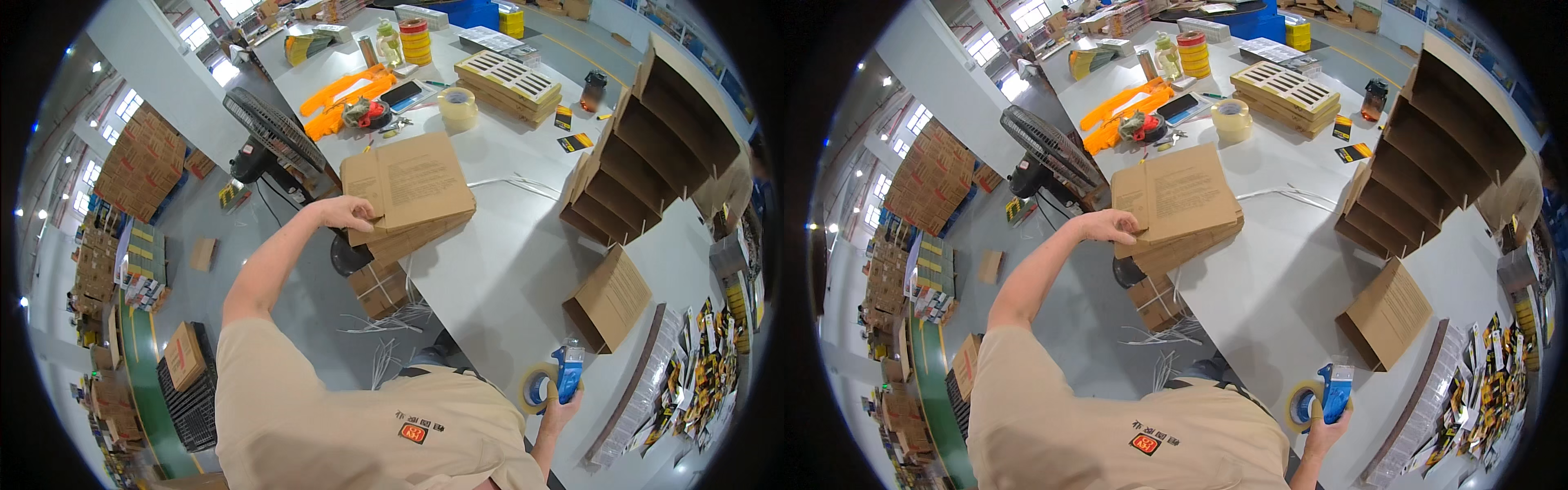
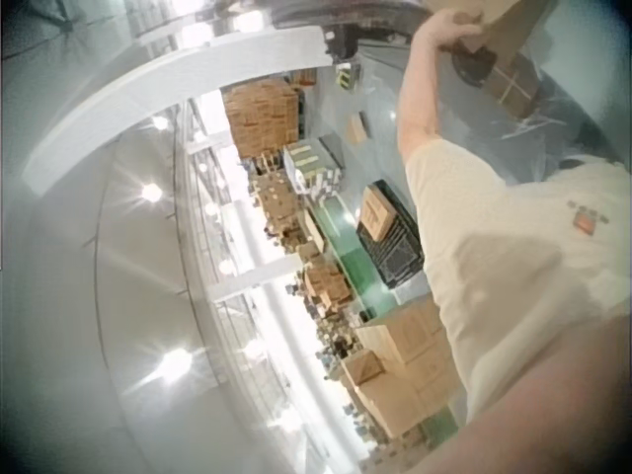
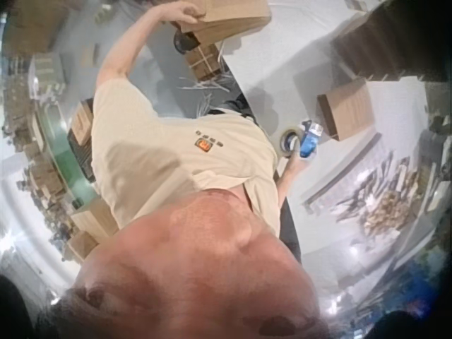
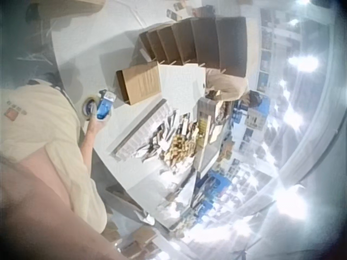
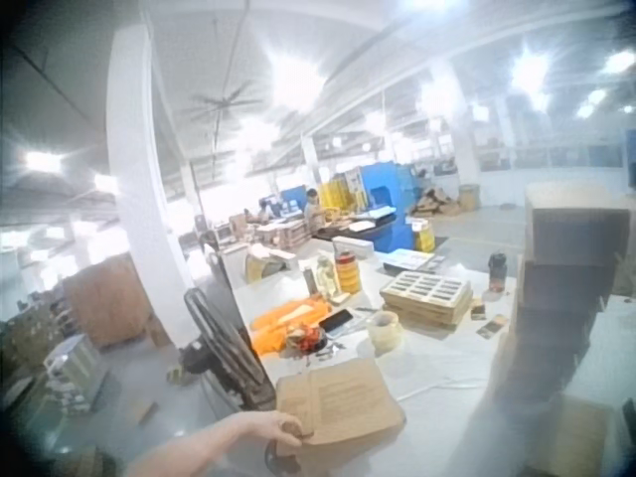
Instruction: The person assembles flat cardboard sheets into small boxes by folding and taping the seams with a handheld tape dispenser. They repeatedly pick up sheets, fold them into box shapes, and secure the edges with tape, stacking the finished boxes on the table.
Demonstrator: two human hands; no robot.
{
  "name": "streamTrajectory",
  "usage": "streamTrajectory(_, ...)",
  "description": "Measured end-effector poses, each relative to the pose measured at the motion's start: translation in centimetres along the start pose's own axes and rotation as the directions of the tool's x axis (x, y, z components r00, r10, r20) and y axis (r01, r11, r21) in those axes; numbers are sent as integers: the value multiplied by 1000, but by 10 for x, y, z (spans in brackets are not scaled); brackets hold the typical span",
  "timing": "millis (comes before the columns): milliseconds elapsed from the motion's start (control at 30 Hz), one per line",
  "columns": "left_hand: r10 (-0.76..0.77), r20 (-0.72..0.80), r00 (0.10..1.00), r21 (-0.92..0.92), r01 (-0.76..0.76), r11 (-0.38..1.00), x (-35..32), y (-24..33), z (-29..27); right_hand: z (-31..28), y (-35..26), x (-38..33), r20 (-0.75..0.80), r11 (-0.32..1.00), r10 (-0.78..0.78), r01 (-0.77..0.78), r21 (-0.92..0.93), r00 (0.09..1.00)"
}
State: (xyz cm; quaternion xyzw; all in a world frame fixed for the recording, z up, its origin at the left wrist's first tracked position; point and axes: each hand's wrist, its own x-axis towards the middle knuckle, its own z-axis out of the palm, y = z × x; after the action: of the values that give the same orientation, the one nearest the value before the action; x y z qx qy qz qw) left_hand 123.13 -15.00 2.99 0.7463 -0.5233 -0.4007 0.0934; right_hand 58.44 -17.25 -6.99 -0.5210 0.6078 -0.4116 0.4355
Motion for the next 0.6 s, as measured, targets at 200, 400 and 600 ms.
streamTrajectory(200,410,-326,852,718,-59,694,-22,68,44,-24,-1,-19,-144,991,-129,123,-45,981)
streamTrajectory(400,779,33,626,699,-572,430,-106,193,102,-25,-45,36,-516,884,-418,466,-39,748)
streamTrajectory(600,498,-89,863,99,-489,866,-92,263,166,0,-39,92,-269,836,-115,239,493,956)
